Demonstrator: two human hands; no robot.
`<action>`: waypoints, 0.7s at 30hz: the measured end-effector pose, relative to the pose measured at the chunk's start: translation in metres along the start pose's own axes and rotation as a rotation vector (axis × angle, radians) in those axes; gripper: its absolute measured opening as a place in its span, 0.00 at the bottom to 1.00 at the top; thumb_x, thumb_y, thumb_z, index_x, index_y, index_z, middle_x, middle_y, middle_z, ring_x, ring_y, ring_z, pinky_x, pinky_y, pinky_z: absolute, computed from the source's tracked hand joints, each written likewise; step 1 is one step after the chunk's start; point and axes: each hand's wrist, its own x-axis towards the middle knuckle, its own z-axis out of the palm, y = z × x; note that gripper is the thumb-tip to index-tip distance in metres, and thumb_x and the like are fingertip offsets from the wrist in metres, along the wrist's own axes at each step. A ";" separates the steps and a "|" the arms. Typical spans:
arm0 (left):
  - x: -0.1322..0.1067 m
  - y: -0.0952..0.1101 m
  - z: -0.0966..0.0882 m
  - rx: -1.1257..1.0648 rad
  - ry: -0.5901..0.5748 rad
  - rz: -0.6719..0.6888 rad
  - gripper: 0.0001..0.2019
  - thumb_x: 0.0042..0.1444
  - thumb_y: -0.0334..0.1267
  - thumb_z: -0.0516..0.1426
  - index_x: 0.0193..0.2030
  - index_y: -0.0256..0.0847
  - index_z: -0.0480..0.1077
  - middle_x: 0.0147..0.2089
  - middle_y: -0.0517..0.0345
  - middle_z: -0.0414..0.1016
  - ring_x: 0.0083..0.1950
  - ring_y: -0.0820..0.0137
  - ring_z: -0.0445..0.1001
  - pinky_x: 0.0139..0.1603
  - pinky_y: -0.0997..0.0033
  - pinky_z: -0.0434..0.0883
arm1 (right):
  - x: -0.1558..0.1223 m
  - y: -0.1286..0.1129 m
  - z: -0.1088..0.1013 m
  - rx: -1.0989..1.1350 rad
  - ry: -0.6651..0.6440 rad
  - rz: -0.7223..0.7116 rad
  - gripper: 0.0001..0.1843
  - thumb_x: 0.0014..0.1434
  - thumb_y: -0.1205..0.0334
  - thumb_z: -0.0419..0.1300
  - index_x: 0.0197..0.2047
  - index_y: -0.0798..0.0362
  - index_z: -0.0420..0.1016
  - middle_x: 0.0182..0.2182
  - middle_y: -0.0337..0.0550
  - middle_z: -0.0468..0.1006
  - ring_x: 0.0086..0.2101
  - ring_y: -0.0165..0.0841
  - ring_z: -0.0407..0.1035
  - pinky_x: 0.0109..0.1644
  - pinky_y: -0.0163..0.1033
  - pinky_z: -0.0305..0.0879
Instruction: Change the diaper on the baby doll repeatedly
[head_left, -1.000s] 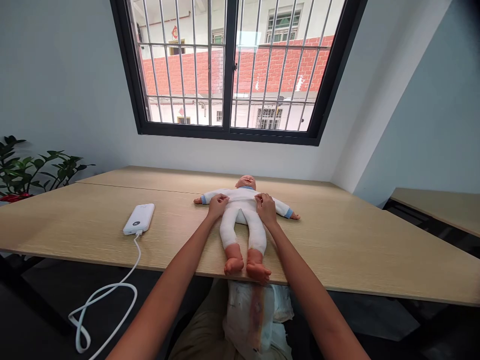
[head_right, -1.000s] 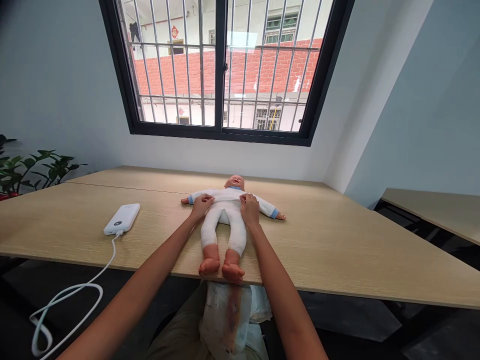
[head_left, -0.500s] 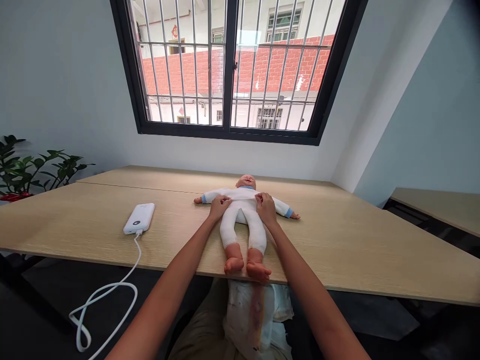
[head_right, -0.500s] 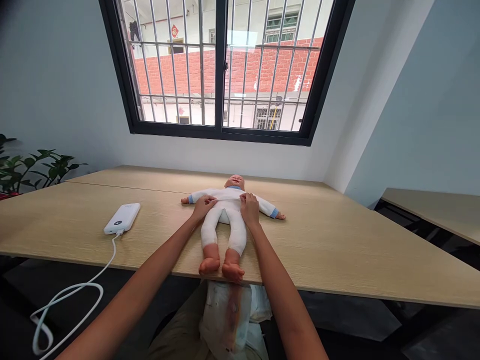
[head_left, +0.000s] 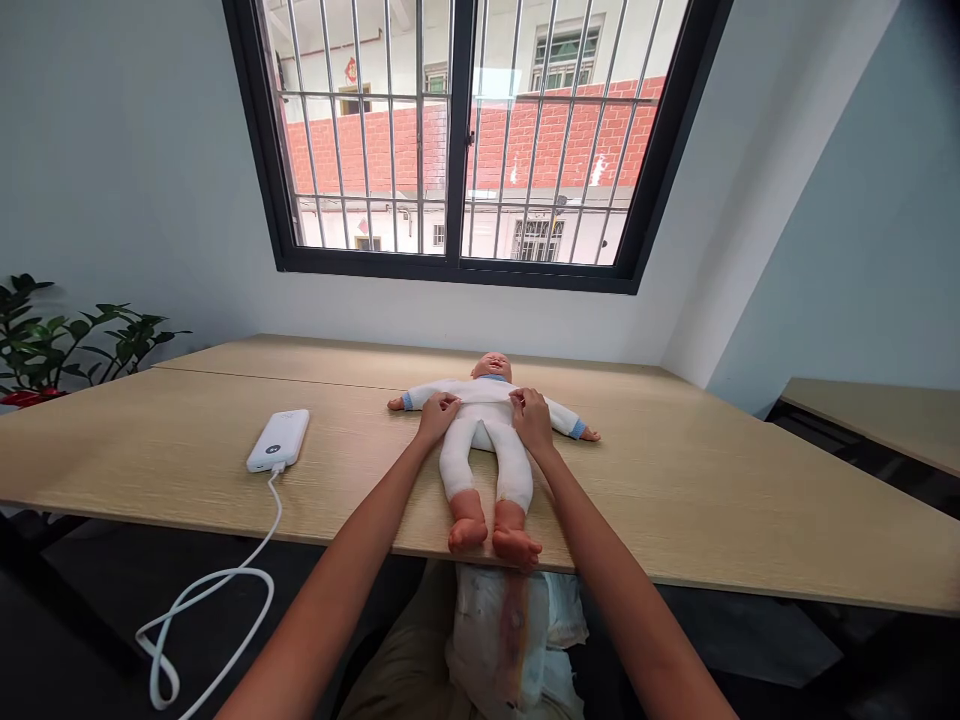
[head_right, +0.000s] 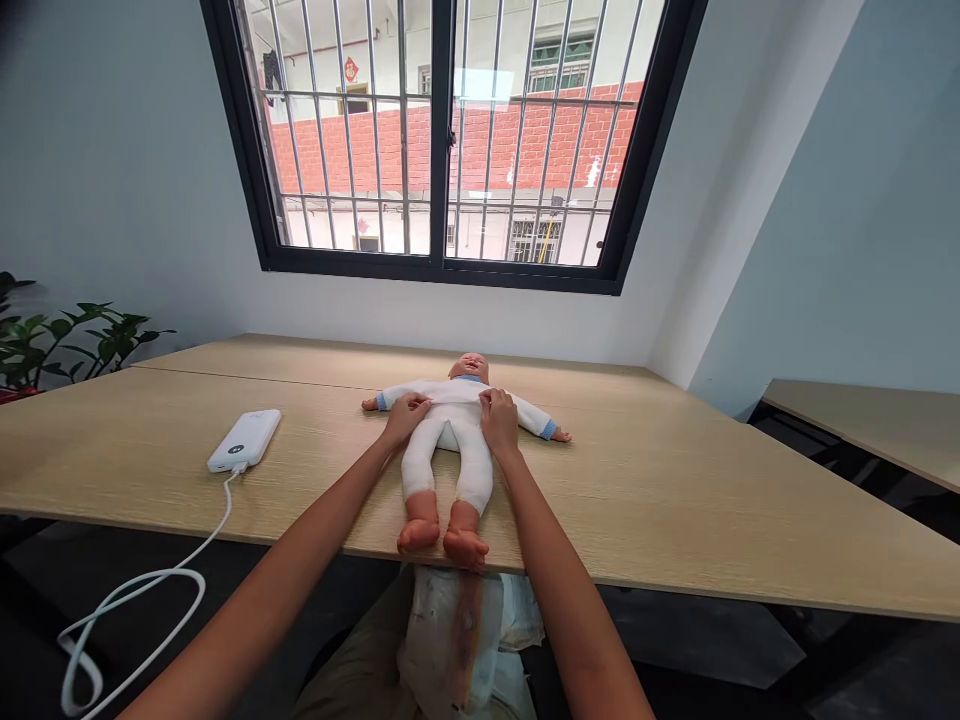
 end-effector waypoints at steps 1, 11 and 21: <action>0.000 0.001 0.000 -0.006 0.002 -0.003 0.07 0.53 0.38 0.58 0.32 0.37 0.75 0.37 0.50 0.79 0.37 0.64 0.74 0.42 0.63 0.72 | 0.000 0.000 0.000 0.010 -0.002 0.003 0.11 0.66 0.63 0.48 0.38 0.53 0.70 0.39 0.49 0.76 0.40 0.40 0.67 0.48 0.44 0.62; -0.003 0.010 -0.003 -0.069 -0.014 0.015 0.03 0.49 0.35 0.58 0.30 0.38 0.72 0.35 0.53 0.77 0.37 0.67 0.72 0.43 0.66 0.70 | 0.000 0.001 0.005 0.197 -0.164 -0.005 0.12 0.53 0.68 0.56 0.40 0.53 0.76 0.42 0.45 0.78 0.41 0.38 0.68 0.52 0.45 0.64; -0.003 0.010 0.000 -0.141 -0.067 -0.011 0.12 0.50 0.46 0.58 0.24 0.40 0.66 0.23 0.62 0.66 0.27 0.72 0.64 0.30 0.71 0.64 | 0.001 -0.006 0.000 0.186 -0.216 0.028 0.10 0.58 0.59 0.57 0.33 0.54 0.76 0.35 0.46 0.80 0.37 0.37 0.71 0.46 0.43 0.65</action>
